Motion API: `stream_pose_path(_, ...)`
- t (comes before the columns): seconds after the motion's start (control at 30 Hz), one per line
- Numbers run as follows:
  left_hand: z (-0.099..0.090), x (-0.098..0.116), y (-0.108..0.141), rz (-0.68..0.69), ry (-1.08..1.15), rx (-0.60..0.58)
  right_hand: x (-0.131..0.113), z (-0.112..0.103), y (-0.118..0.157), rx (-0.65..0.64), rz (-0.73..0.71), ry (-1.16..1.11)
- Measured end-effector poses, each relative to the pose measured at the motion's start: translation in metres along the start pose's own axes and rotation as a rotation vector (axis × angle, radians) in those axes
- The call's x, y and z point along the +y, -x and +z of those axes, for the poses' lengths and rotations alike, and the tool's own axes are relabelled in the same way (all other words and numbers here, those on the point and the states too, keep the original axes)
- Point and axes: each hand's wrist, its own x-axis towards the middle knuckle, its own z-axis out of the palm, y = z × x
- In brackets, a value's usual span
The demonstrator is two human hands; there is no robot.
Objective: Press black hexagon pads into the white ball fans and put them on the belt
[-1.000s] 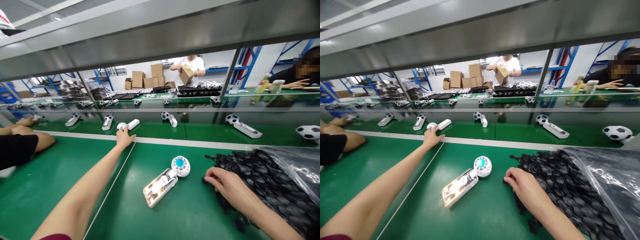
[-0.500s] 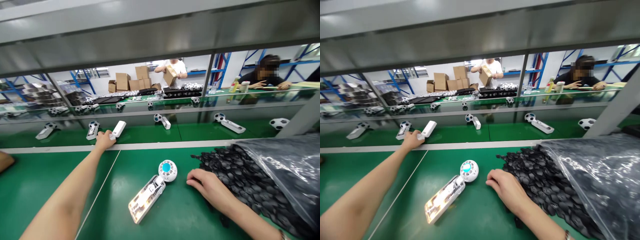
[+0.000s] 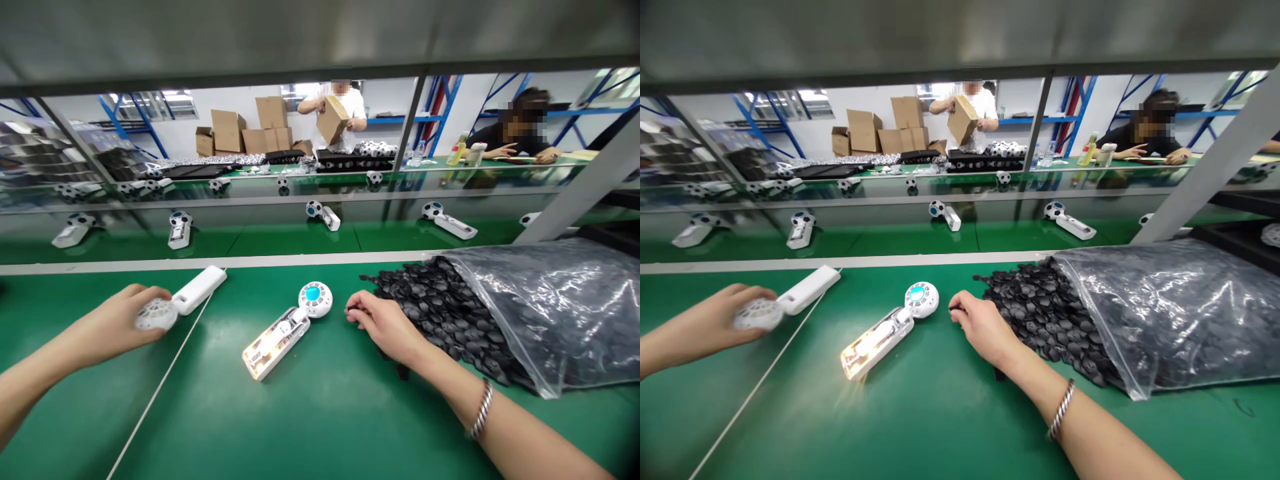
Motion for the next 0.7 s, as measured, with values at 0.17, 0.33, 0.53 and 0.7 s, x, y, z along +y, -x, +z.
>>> stream_pose_path(0.17, -0.011, 0.061, 0.017, 0.199, 0.156, 0.177, -0.004, 0.003, -0.001, -0.015, -0.017, -0.07)
stream_pose_path(0.33, 0.004, 0.175, -0.004, 0.396, 0.688, -0.05, -0.007, 0.005, 0.001, -0.017, 0.024, -0.141)
stream_pose_path(0.53, 0.032, 0.238, -0.012, 0.45, 0.866, -0.231, 0.0, -0.002, 0.0, 0.084, -0.009, -0.075)
stream_pose_path(0.7, 0.028, 0.222, 0.002, 0.349, 0.941, -0.34, 0.001, -0.007, -0.002, 0.148, -0.181, 0.092)
